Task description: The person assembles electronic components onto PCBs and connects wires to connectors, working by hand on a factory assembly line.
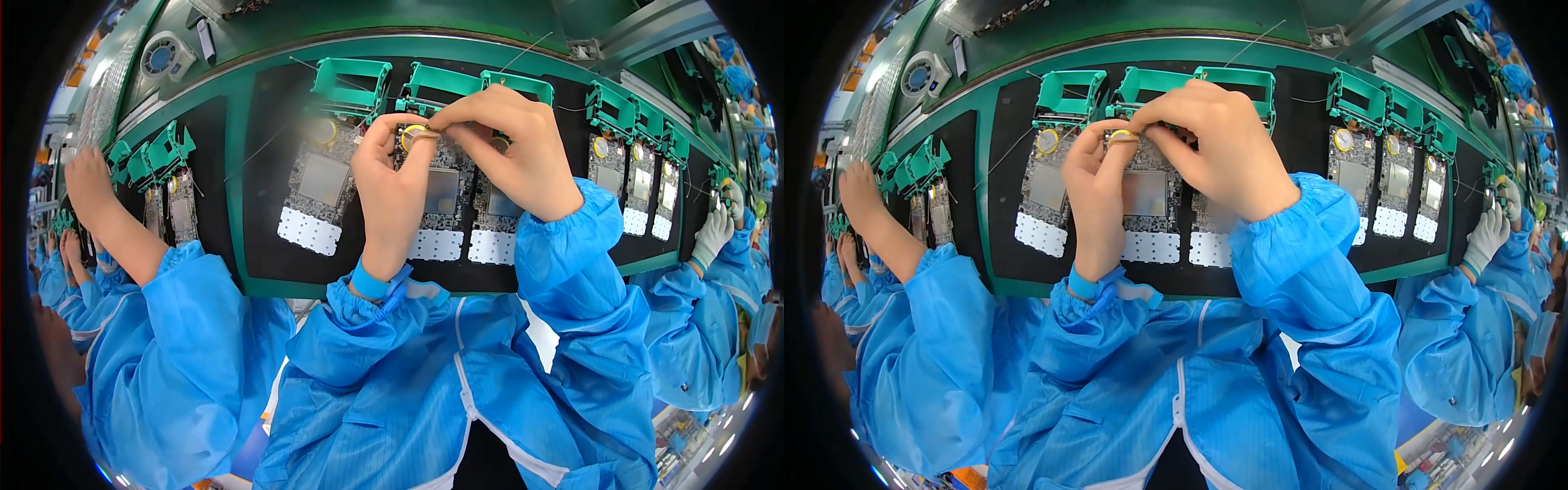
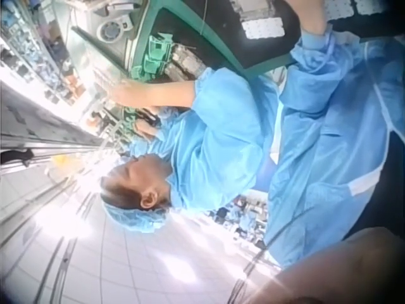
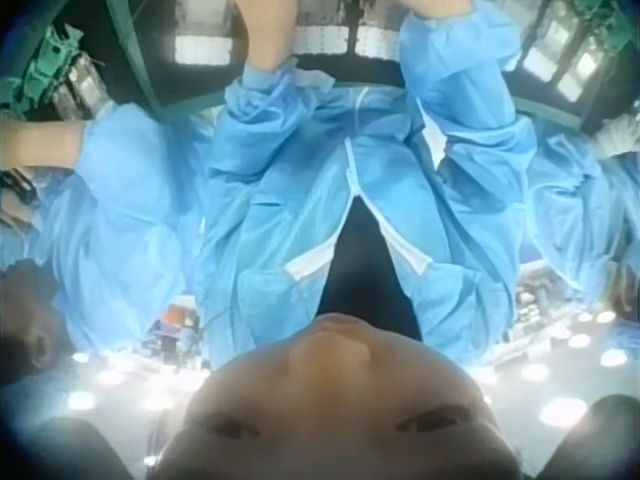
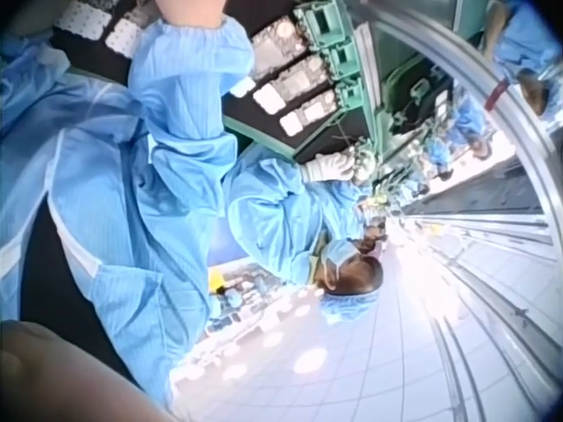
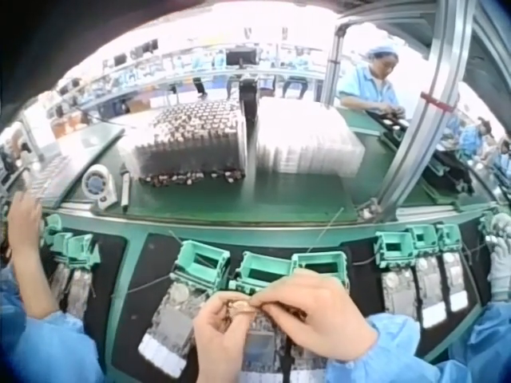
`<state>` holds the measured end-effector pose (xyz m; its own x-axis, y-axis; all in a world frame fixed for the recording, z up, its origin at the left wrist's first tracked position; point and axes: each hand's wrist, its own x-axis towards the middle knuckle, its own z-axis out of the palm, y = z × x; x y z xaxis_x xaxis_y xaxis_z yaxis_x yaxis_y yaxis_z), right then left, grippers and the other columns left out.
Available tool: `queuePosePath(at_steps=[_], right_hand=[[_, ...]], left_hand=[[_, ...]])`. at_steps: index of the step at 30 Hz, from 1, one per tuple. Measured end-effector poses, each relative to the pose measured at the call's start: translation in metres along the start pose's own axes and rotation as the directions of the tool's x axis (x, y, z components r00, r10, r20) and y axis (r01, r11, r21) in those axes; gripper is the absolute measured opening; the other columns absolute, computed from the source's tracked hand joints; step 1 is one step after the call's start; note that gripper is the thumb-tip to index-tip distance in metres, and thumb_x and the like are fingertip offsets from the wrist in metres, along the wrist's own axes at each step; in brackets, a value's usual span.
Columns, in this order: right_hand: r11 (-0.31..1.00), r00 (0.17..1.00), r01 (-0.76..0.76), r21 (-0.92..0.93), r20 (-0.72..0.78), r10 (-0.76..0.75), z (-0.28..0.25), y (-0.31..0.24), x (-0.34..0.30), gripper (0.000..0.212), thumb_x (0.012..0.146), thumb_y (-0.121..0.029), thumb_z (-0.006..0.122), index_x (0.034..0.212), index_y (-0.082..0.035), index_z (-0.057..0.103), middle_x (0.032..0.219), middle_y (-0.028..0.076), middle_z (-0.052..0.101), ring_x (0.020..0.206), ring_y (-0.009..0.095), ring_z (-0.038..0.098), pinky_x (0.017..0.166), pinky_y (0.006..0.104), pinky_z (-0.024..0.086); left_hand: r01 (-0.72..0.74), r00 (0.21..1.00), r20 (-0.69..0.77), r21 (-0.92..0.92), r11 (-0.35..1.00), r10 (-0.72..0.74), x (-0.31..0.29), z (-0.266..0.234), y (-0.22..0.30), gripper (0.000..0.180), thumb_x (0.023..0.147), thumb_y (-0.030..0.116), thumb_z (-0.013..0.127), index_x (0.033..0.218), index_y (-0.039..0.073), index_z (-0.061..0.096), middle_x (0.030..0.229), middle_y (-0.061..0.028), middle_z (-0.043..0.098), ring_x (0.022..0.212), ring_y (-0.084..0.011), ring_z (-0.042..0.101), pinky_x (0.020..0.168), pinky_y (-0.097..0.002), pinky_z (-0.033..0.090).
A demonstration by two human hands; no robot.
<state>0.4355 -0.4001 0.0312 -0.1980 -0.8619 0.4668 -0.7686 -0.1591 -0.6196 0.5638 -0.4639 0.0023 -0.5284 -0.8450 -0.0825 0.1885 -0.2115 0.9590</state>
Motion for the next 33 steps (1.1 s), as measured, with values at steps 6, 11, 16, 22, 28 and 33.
queuePosePath(at_steps=[6,11,16,22,28,33], right_hand=[[0.992,0.991,-0.12,0.034,0.069,0.117,-0.003,-0.006,0.002,0.016,0.076,-0.001,0.063,0.09,-0.005,0.068,0.076,0.006,0.062,0.06,0.012,0.053,0.055,0.0232,0.044],[0.983,0.986,-0.159,0.087,0.068,0.153,-0.003,-0.008,0.004,0.015,0.077,-0.001,0.063,0.091,-0.004,0.068,0.078,0.006,0.062,0.061,0.01,0.053,0.056,0.0229,0.044],[0.976,0.98,-0.193,0.105,0.069,0.187,-0.005,-0.009,0.006,0.015,0.077,-0.001,0.063,0.091,-0.004,0.068,0.08,0.006,0.062,0.061,0.01,0.052,0.056,0.0223,0.043],[0.962,0.961,-0.255,0.101,0.134,0.241,-0.006,-0.013,0.009,0.018,0.078,0.0,0.06,0.094,-0.005,0.067,0.084,0.005,0.064,0.067,0.01,0.055,0.057,0.0229,0.043],[0.986,0.99,-0.118,-0.121,0.067,0.126,-0.045,-0.008,0.093,0.023,0.08,-0.006,0.058,0.102,-0.003,0.065,0.094,0.007,0.067,0.084,0.013,0.062,0.069,0.027,0.049],[0.913,0.993,-0.032,-0.407,0.09,0.075,0.026,0.097,0.185,0.018,0.078,-0.014,0.062,0.093,-0.003,0.066,0.089,0.014,0.066,0.084,0.026,0.064,0.075,0.0354,0.051]], left_hand=[[0.012,1.0,-0.003,0.076,0.997,-0.011,0.0,0.002,0.003,0.01,0.081,0.004,0.06,0.088,-0.001,0.055,0.076,-0.002,0.057,0.07,-0.0053,0.052,0.059,-0.0204,0.041],[0.035,0.999,0.017,0.088,0.996,-0.036,0.002,0.0,0.007,0.012,0.08,0.004,0.061,0.087,-0.001,0.054,0.076,-0.0021,0.056,0.07,-0.0058,0.051,0.06,-0.021,0.042],[0.034,0.997,0.063,0.042,0.999,-0.036,0.003,-0.001,0.01,0.012,0.078,0.002,0.059,0.087,0.0,0.052,0.078,-0.0022,0.055,0.071,-0.0056,0.051,0.061,-0.0212,0.042],[-0.064,0.997,0.056,0.097,0.993,0.059,0.003,-0.005,-0.001,0.017,0.08,0.007,0.064,0.088,0.0,0.051,0.077,-0.0031,0.055,0.071,-0.0072,0.051,0.064,-0.0227,0.043],[-0.072,0.997,0.065,0.357,0.931,0.053,-0.008,-0.005,0.01,0.029,0.083,0.012,0.061,0.102,0.0,0.043,0.087,-0.0183,0.057,0.078,-0.0269,0.06,0.067,-0.0359,0.047],[-0.275,0.961,0.161,0.651,0.708,0.225,-0.011,-0.009,0.017,0.049,0.081,0.013,0.062,0.12,-0.005,0.037,0.101,-0.0235,0.047,0.087,-0.0393,0.053,0.07,-0.0423,0.046]])
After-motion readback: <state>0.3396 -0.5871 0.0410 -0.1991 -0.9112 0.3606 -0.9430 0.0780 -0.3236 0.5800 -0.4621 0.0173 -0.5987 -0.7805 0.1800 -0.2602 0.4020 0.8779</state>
